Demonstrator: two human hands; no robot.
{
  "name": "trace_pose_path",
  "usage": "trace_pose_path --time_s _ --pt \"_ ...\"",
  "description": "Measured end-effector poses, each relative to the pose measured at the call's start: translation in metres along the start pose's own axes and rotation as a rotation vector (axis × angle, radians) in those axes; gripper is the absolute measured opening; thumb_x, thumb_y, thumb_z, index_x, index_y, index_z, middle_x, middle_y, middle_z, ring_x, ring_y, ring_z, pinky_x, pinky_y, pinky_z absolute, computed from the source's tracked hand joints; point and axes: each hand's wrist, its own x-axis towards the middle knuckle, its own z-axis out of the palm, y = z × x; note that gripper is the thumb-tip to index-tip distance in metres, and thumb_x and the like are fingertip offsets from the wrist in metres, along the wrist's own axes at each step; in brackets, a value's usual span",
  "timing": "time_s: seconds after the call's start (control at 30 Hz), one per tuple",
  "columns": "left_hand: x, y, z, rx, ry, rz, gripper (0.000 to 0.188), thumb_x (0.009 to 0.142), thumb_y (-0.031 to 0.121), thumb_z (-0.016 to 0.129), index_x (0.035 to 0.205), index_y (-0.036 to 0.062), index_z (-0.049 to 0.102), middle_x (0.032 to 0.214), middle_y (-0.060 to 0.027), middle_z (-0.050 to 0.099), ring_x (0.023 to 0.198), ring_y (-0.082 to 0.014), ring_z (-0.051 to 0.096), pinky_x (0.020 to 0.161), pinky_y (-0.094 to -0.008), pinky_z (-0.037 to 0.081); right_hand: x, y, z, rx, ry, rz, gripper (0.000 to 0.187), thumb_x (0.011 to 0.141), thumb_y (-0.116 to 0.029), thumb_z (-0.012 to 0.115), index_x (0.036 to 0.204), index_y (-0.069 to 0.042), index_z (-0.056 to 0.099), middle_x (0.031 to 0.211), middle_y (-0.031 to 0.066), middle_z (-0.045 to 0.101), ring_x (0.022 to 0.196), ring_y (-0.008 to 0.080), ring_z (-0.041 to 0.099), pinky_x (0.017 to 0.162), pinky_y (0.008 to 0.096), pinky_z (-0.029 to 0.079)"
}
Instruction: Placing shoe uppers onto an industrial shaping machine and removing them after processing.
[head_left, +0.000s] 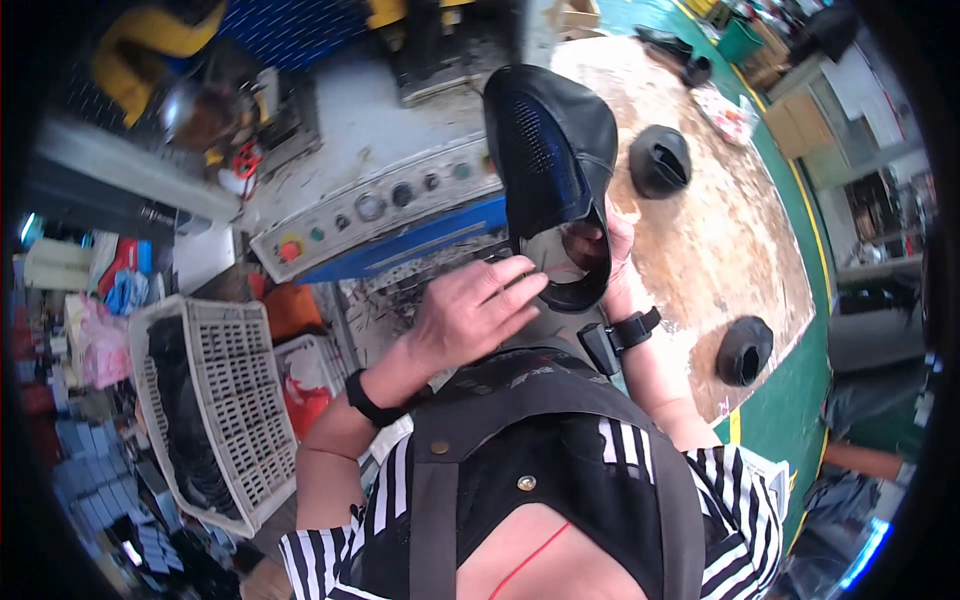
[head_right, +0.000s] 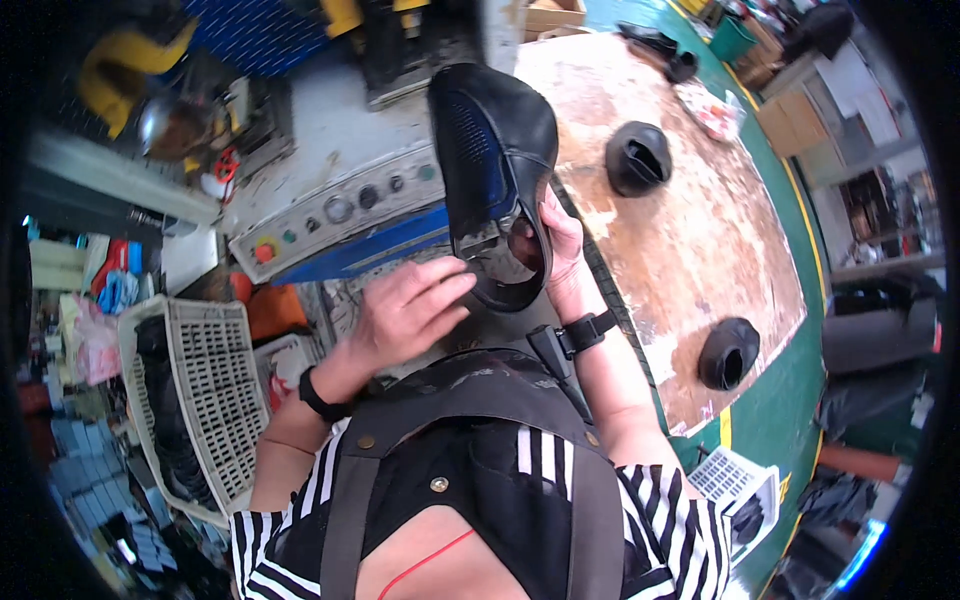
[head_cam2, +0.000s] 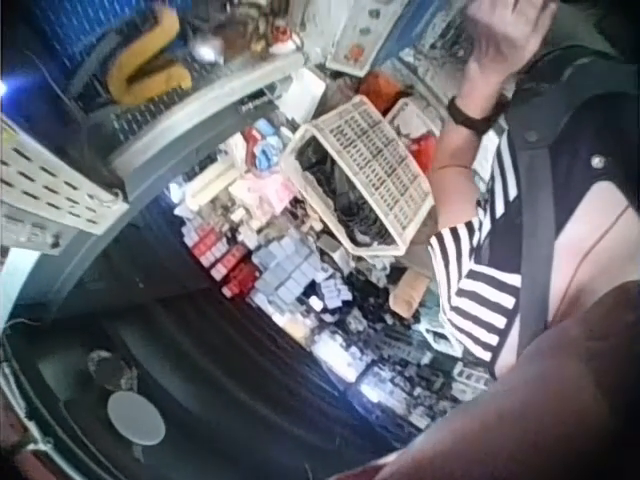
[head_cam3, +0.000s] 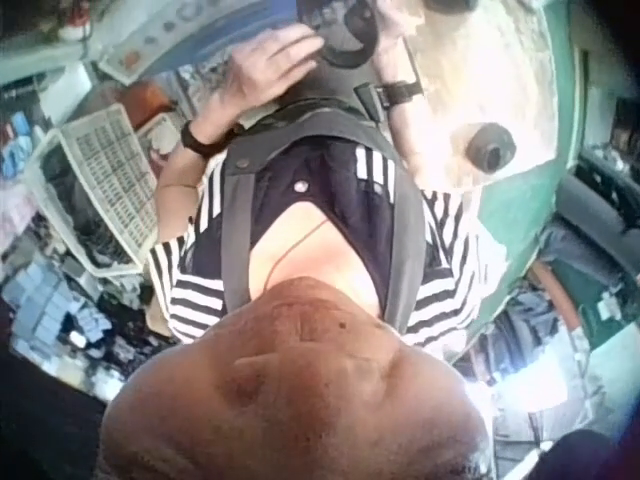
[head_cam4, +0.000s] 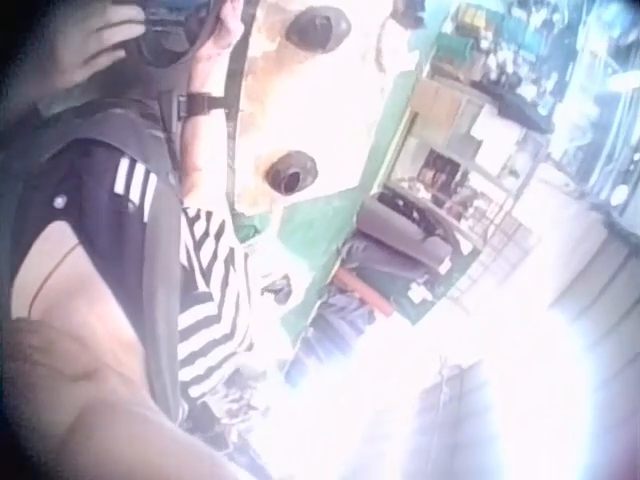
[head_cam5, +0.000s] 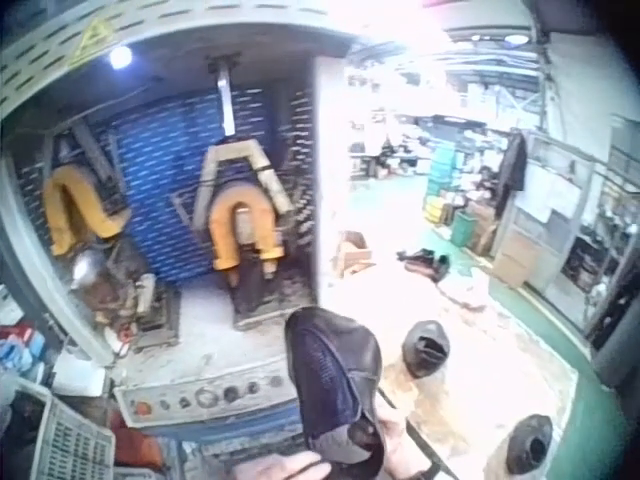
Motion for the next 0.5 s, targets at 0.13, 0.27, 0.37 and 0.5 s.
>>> trace_pose_path --time_s 0.13,0.27,0.37,0.5 --pt "0.036 0.043 0.068 -0.236 -0.158 -0.104 0.047 0.070 0.020 0.073 0.112 0.0056 0.059 0.109 -0.0106 0.060 0.087 -0.0259 0.062 0.073 -0.0327 0.052 -0.052 -0.051 -0.012 0.134 -0.031 -0.160 0.031 0.090 -0.016 0.051 0.120 -0.013 0.044 0.087 0.0122 0.061 0.065 0.0186 0.059 0.047 0.0246 0.040" --pt "0.066 0.072 0.136 -0.207 -0.142 -0.033 0.036 0.068 0.021 0.073 0.098 0.0052 0.062 0.096 -0.0082 0.060 0.077 -0.0239 0.060 0.067 -0.0330 0.049 -0.112 -0.103 -0.035 0.104 -0.005 -0.276 0.030 0.091 -0.012 0.048 0.121 -0.015 0.043 0.097 0.0066 0.063 0.079 0.0198 0.063 0.051 0.0259 0.041" --pt "0.096 0.090 0.167 -0.066 -0.163 0.080 0.024 0.069 0.019 0.068 0.087 0.0063 0.060 0.086 -0.0059 0.057 0.071 -0.0209 0.056 0.062 -0.0318 0.046 -0.151 -0.140 -0.042 0.117 -0.018 -0.349 0.026 0.090 -0.008 0.047 0.115 -0.014 0.047 0.098 0.0062 0.064 0.083 0.0222 0.063 0.060 0.0328 0.043" --pt "0.134 0.092 0.202 0.123 -0.156 0.259 0.016 0.066 0.012 0.058 0.081 0.0068 0.057 0.081 -0.0047 0.054 0.068 -0.0183 0.053 0.062 -0.0304 0.044 -0.187 -0.189 -0.057 -0.017 0.072 -0.387 0.019 0.084 -0.001 0.050 0.098 -0.011 0.058 0.097 0.0075 0.065 0.088 0.0246 0.062 0.074 0.0387 0.044"
